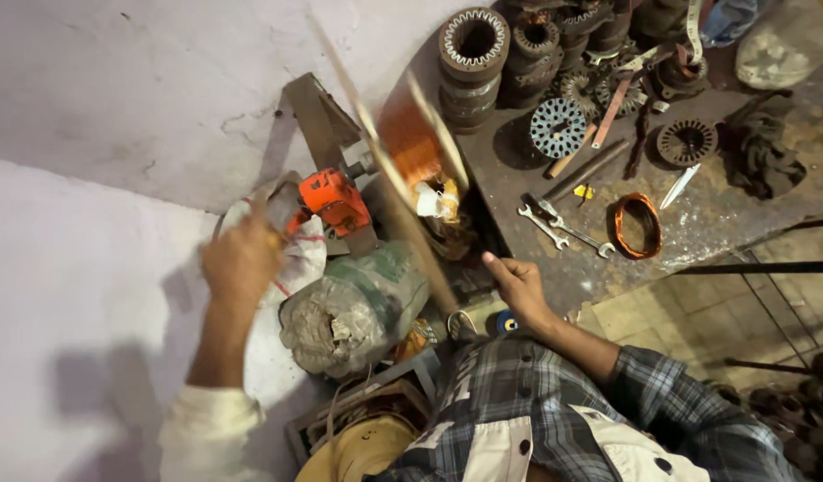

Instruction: The person operates a manual wire-winding machine to wrap copper wire onto a spool. They repeatedly crank a handle to rotate the spool while guiding the wire with their hands to ensure even layers. The person occasionally stops to adjust the wire or the spool position.

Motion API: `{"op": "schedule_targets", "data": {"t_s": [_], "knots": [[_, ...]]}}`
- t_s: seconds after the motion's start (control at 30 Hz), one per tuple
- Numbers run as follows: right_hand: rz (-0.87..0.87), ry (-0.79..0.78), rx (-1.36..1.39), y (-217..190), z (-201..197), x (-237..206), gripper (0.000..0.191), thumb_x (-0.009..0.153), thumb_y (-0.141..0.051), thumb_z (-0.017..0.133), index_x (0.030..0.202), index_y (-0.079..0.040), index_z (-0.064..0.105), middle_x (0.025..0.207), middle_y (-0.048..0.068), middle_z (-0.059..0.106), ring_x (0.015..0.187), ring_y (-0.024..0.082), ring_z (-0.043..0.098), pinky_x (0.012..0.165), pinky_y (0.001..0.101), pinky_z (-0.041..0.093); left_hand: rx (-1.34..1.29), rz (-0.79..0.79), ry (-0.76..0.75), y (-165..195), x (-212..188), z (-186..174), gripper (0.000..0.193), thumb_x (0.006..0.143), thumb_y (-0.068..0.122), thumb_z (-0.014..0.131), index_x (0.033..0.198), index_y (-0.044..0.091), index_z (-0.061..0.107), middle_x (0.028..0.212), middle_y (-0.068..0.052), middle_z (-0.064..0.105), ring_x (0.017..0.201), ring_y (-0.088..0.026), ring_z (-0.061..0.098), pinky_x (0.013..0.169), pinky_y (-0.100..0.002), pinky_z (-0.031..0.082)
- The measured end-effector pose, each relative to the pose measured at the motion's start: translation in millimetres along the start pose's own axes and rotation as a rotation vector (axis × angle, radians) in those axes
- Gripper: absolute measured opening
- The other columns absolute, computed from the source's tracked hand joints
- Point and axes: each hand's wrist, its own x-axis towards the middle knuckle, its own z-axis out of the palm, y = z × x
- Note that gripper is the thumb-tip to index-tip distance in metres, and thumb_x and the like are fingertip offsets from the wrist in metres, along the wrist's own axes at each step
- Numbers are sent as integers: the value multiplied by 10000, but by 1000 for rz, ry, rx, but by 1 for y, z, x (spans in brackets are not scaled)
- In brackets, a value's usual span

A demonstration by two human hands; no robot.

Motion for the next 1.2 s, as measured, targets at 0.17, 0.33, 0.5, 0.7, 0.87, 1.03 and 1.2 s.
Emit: {"op": "schedule_targets", "data": {"t_s": [0.17,0.33,0.5,0.7,0.87,1.03,1.2], "knots": [[48,24,-44,5,0,1,506,993,-365,667,565,-104,604,476,-68,429,423,34,333,414,269,203,-59,114,355,-27,87,11,410,941,224,761,1320,105,659,893,-133,726,756,-355,701,624,-499,543],[32,21,8,5,-2,-4,514,986,-357,682,555,-92,589,468,-62,433,407,38,340,397,271,208,-258,-63,300,-11,132,79,419,878,324,769,1238,118,705,871,-167,732,790,-407,693,677,-530,542],[27,23,25,0,-5,-9,516,989,-359,691,559,-109,552,499,-78,428,433,26,315,408,268,197,-428,-152,-194,21,77,137,399,848,503,683,1003,140,746,891,-152,757,888,-388,717,764,-521,563],[21,12,43,2,-5,-8,519,989,-369,685,559,-104,567,508,-84,427,452,23,308,420,274,192,-182,3,-217,33,-23,132,321,891,440,702,1006,141,715,896,-178,740,858,-383,729,779,-525,570],[36,5,-20,10,-6,-2,518,993,-357,672,555,-94,586,495,-80,429,445,26,324,414,278,206,-41,28,-149,6,-19,40,587,866,389,738,1392,180,581,768,-183,736,674,-384,716,612,-544,558],[-32,10,-16,16,-4,0,538,1000,-359,689,553,-90,558,499,-81,414,453,23,326,416,274,213,-14,133,328,-25,66,8,709,896,239,763,1518,39,487,799,-148,699,614,-351,670,513,-486,509],[23,46,-51,8,-3,-5,513,988,-359,684,559,-87,609,479,-72,433,435,31,343,414,275,223,-144,30,437,-15,129,63,684,838,263,801,1427,44,531,858,-185,707,725,-409,686,595,-525,533]]}}
